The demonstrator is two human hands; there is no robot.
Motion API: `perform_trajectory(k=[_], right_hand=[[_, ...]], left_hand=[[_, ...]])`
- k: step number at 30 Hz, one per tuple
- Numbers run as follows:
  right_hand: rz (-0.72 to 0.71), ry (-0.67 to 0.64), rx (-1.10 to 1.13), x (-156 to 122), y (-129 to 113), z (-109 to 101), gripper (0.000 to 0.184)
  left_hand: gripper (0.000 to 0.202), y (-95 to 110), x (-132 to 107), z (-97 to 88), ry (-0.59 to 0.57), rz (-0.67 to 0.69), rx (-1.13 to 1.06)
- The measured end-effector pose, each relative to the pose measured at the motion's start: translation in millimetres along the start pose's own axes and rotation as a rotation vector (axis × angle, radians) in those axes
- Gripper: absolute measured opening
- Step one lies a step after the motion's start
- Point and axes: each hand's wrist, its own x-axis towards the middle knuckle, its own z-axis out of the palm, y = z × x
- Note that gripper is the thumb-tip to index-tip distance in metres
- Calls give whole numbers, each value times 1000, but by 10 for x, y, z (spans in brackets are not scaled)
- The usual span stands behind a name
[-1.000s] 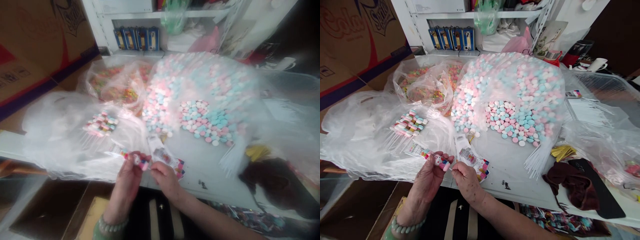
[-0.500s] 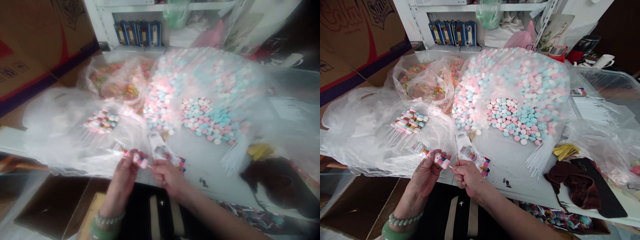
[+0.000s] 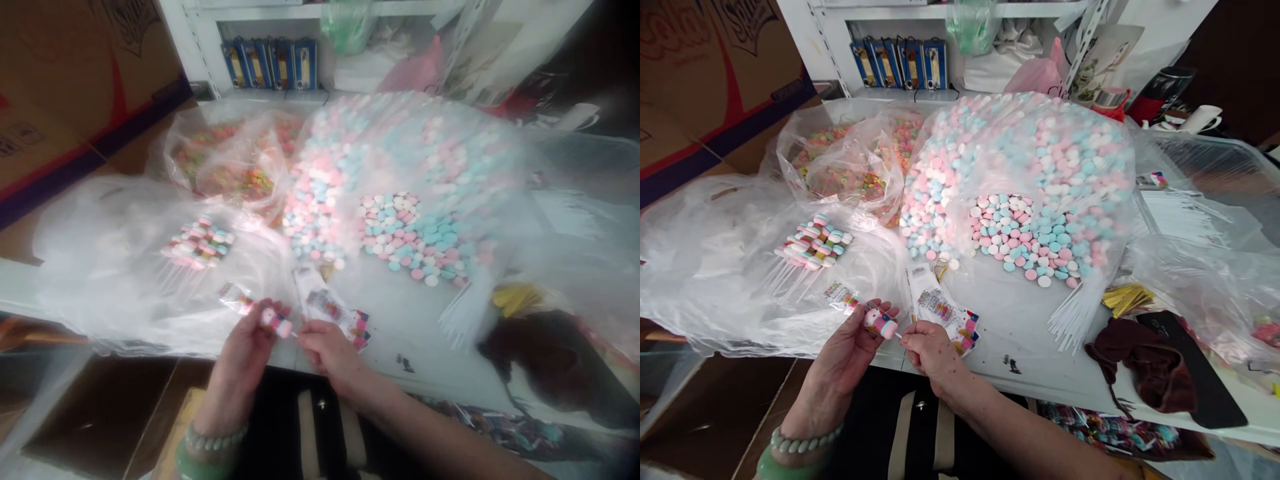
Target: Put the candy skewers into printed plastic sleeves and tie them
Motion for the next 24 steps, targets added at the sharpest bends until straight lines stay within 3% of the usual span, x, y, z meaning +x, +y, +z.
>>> perform_trajectory(k=[6, 14, 18, 24], right_hand=[[-71, -7, -190, -49, -93, 11, 25], [-24, 65, -132, -25, -81, 20, 34], [-42, -20, -9, -32, -66, 19, 33], [-99, -11, -74, -60, -90, 15, 34]], left_hand=[[15, -58, -31, 33, -35, 7, 30], [21, -123, -83, 83, -71, 45, 112], [23, -170, -91, 93, -84, 44, 91], [20, -48, -32, 74, -88, 19, 3]])
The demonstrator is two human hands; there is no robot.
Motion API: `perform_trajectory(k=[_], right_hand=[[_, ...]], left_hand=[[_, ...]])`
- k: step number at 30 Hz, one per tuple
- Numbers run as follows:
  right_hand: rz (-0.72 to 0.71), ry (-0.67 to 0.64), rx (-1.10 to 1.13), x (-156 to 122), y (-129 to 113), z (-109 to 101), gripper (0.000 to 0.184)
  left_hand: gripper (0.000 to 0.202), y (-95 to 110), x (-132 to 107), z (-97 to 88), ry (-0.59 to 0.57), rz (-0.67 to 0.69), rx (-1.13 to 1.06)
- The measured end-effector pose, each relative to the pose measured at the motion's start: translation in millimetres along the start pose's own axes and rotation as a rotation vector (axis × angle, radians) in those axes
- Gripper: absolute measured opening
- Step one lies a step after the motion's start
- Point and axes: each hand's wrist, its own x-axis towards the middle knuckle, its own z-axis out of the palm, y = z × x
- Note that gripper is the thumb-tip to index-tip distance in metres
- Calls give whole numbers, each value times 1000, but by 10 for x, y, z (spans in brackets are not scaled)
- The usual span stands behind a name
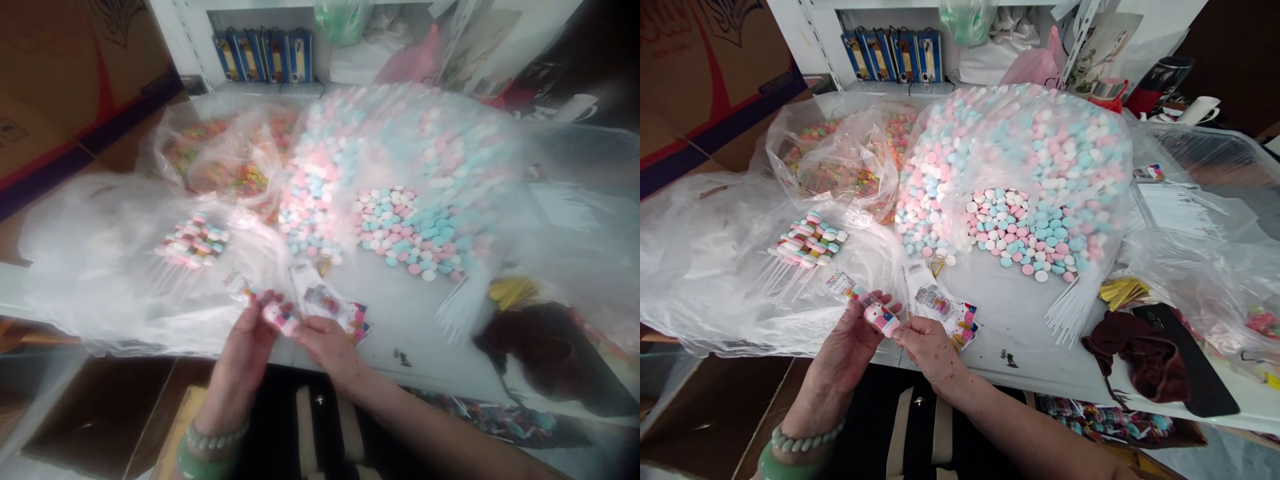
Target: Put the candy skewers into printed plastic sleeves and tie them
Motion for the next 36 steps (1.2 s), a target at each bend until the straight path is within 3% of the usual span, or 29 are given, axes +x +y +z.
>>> perform_trajectory(k=[4, 10, 14, 16, 21, 25, 30, 36], right_hand=[[39, -59, -7, -3, 26, -44, 21], [144, -203, 20, -20, 111, -153, 18], [160, -119, -103, -43, 81, -100, 10], [78, -39, -320, -45, 74, -64, 14], [-330, 157, -874, 11, 165, -68, 25], [-393, 172, -986, 49, 219, -83, 25], [-326, 81, -832, 0, 127, -19, 30], [117, -170, -215, -20, 42, -69, 12]], left_hand=[[19, 90, 37, -48, 7, 39, -48], [11, 142, 58, -92, 47, 37, -117], [15, 131, 41, -60, 47, 29, -83], [15, 115, 23, -33, 64, 49, -57], [19, 104, -1, 10, 127, 87, -31], [17, 77, -16, 22, 150, 99, -16], [11, -5, -43, 14, 87, 101, 3], [23, 18, -36, -35, 50, -84, -4]])
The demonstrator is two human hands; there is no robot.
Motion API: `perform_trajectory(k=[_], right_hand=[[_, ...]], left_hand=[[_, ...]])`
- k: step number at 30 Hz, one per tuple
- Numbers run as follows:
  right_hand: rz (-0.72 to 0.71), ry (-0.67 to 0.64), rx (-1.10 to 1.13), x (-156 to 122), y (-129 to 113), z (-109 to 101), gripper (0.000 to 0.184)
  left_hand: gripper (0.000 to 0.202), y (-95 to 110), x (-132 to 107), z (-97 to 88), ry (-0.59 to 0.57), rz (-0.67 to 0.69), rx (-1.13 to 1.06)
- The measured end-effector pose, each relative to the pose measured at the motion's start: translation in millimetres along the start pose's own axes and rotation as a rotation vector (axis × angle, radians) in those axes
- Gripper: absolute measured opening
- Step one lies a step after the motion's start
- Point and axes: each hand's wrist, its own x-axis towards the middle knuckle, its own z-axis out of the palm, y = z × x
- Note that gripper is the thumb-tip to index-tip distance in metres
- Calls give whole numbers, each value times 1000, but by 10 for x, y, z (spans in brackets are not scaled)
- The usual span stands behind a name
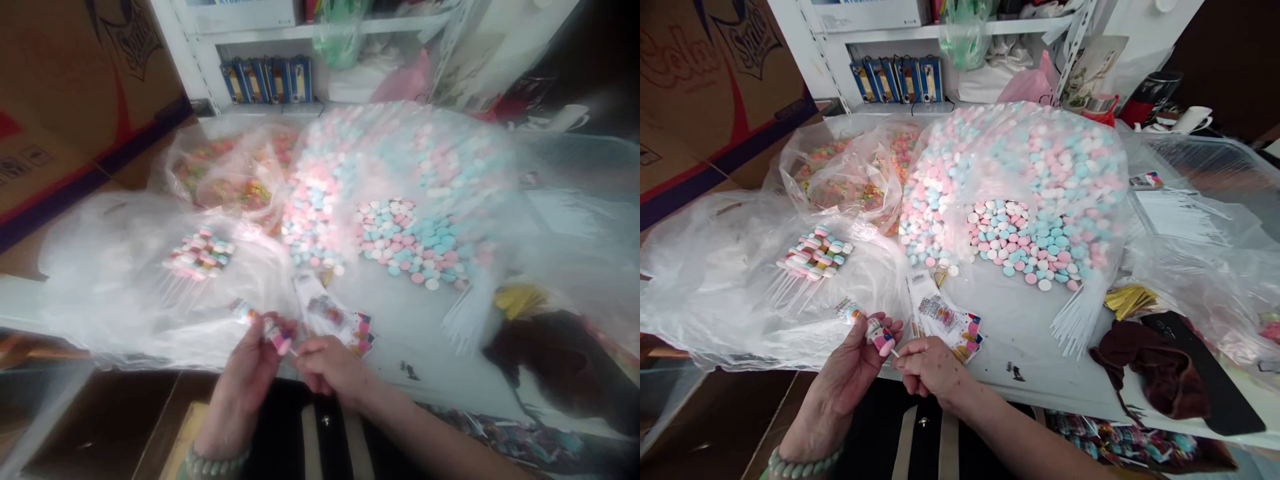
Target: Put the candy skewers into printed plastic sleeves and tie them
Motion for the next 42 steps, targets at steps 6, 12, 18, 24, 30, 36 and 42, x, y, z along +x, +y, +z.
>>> perform_trajectory(k=[6, 12, 18, 24, 30, 36, 42], right_hand=[[54, -79, 233, 47, 67, -47, 20], [64, -74, 238, 59, 52, -57, 19], [61, -27, 169, 56, 24, -28, 17], [70, 53, -16, 9, -68, -4, 12], [38, 22, -168, -50, -132, -17, 21], [103, 111, -80, -41, -159, 6, 28], [132, 173, -131, 8, -143, -7, 31]], left_hand=[[27, 79, 48, -43, 17, 52, -46], [27, 142, 81, -58, 73, 55, 26], [24, 65, 25, -43, 51, 79, 81], [25, -2, 30, -41, 22, 39, 65], [20, 33, 3, -42, 48, 25, 87], [21, 0, -79, 30, 35, 3, 143], [20, -25, -87, 68, 37, -15, 164]])
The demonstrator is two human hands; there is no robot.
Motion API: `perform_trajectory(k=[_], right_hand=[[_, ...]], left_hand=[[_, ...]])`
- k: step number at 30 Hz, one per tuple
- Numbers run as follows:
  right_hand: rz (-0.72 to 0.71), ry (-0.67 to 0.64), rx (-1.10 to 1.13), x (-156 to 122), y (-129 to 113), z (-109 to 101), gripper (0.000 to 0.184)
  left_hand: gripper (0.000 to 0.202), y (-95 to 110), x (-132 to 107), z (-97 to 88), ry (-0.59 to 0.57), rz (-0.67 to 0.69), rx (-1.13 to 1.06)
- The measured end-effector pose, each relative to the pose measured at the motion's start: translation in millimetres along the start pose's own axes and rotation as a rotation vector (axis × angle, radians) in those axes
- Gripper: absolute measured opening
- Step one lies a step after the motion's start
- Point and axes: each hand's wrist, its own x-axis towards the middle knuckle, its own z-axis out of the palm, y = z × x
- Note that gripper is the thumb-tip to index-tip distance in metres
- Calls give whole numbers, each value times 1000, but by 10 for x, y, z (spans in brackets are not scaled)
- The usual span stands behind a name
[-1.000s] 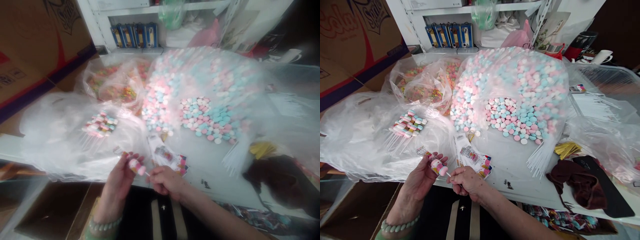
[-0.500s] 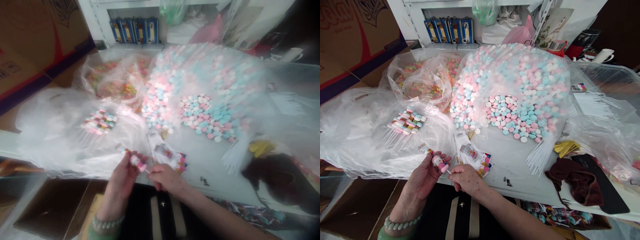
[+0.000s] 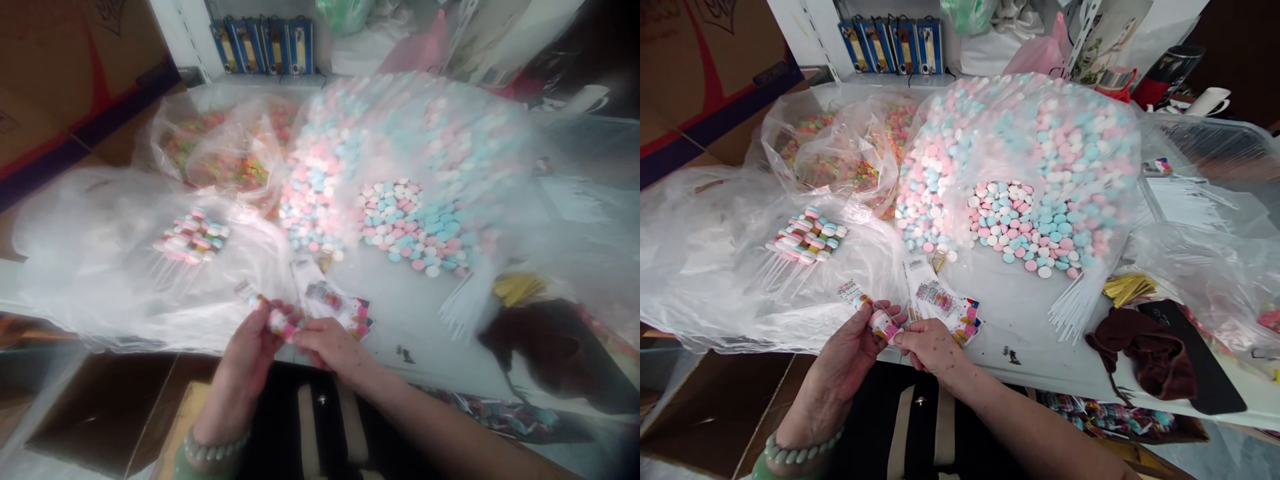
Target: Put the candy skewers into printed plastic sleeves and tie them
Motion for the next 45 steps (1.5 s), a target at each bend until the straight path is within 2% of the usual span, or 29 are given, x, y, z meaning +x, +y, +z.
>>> perform_trajectory(k=[5, 10, 15, 19, 23, 25, 31, 37, 41, 45], right_hand=[[-38, 54, -122, 71, 78, 34, 33], [-51, 77, -64, 70, 103, 49, 37], [-140, -9, 89, 5, 117, -34, 25], [-112, -138, 257, -17, 162, -112, 16], [-57, -280, 365, -15, 189, -97, 14], [-34, -271, 371, -10, 185, -45, 10], [15, -103, 248, -11, 117, 120, 4], [-75, -206, 382, 2, 142, 83, 4], [-54, -252, 453, 37, 168, 6, 8], [-31, -289, 477, 52, 137, -57, 12]], left_hand=[[21, -58, 10, 16, -13, 2, 17], [18, -65, 12, 36, -72, 46, -30], [15, 35, 47, -59, -58, 39, -54], [23, 123, 87, -170, -42, 17, -110], [21, 120, 102, -214, -24, 47, -144], [19, 87, 95, -197, -21, 70, -148], [15, -21, 67, -107, 27, 149, -124], [23, 30, 123, -172, -38, 21, -181], [18, 103, 171, -246, -48, 64, -183], [17, 172, 168, -282, 5, 108, -48]])
